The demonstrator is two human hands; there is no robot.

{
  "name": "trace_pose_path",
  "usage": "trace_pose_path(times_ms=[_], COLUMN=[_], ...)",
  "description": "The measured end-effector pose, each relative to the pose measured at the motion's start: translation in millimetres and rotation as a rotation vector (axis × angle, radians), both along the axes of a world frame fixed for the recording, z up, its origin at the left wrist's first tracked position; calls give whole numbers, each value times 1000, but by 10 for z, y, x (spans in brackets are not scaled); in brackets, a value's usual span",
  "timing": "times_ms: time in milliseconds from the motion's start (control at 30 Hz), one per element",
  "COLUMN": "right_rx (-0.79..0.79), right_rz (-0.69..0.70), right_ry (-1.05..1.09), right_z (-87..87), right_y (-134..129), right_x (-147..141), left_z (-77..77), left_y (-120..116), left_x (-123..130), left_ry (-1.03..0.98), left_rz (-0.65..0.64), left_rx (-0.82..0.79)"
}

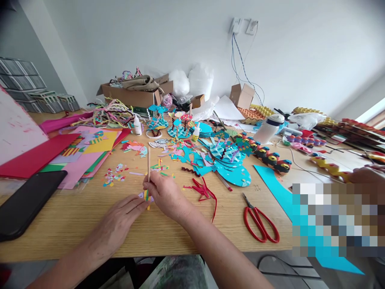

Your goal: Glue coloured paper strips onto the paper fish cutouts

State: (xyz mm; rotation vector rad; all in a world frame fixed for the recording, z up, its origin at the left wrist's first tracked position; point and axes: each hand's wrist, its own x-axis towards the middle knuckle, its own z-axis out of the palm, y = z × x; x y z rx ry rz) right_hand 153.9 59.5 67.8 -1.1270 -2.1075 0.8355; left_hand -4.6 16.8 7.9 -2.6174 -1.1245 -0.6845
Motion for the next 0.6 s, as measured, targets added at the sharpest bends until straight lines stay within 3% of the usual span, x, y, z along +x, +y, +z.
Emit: trace_pose_path(times_ms=[600], right_rx=[-21], right_rz=[14], right_ry=[9], right_z=[-27], right_y=[225], right_x=[-62], left_z=[11], left_y=[9], left_x=[14], left_ry=[80], left_rz=[-12], left_rx=[-76])
